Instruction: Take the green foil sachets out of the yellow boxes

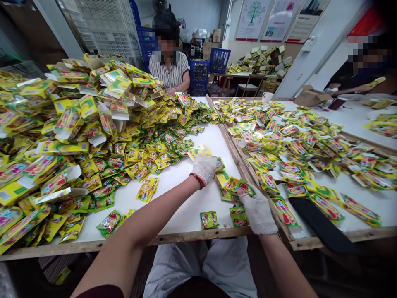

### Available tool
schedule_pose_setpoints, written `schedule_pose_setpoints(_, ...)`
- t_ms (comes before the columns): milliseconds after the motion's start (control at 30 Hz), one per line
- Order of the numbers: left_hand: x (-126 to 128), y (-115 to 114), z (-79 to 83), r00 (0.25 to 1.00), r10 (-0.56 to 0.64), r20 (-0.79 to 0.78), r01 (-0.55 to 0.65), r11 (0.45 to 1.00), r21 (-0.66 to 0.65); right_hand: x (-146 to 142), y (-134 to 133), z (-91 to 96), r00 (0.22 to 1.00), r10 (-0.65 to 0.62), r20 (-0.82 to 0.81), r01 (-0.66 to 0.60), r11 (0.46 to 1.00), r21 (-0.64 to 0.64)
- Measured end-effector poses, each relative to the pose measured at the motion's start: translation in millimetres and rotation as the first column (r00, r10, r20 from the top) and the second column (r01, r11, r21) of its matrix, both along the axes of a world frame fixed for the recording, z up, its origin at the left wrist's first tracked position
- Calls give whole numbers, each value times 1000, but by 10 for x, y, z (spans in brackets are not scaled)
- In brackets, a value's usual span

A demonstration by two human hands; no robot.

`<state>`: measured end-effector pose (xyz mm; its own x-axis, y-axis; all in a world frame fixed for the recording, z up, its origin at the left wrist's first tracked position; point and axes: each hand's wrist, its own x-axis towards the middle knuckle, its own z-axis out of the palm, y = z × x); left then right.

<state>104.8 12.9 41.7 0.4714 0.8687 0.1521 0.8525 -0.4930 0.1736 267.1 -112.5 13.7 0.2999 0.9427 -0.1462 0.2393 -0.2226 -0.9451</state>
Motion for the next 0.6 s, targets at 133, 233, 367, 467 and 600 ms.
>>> schedule_pose_setpoints(133, -330, -223, 76, 990, 112, -86, -117, 991, -58, 0, -37, -128, 997, 11, -76, -13, 1000, -27)
schedule_pose_setpoints(233, -688, -368, 75, 984, -54, -169, 58, 998, 17, -31, -27, -191, 997, 14, -77, -14, 1000, -4)
schedule_pose_setpoints(367, -880, -377, -101, 877, -417, -241, 446, 891, 82, -50, -14, -217, 997, 39, -68, -40, 999, -14)
schedule_pose_setpoints(467, -796, -302, -234, 826, -518, -224, 548, 831, 100, -41, -33, -228, 999, 29, -43, -29, 1000, 2)
schedule_pose_setpoints(600, -745, -318, -173, 865, -456, -211, 474, 879, 44, -75, -79, -237, 1000, -15, 21, 15, 999, 42)
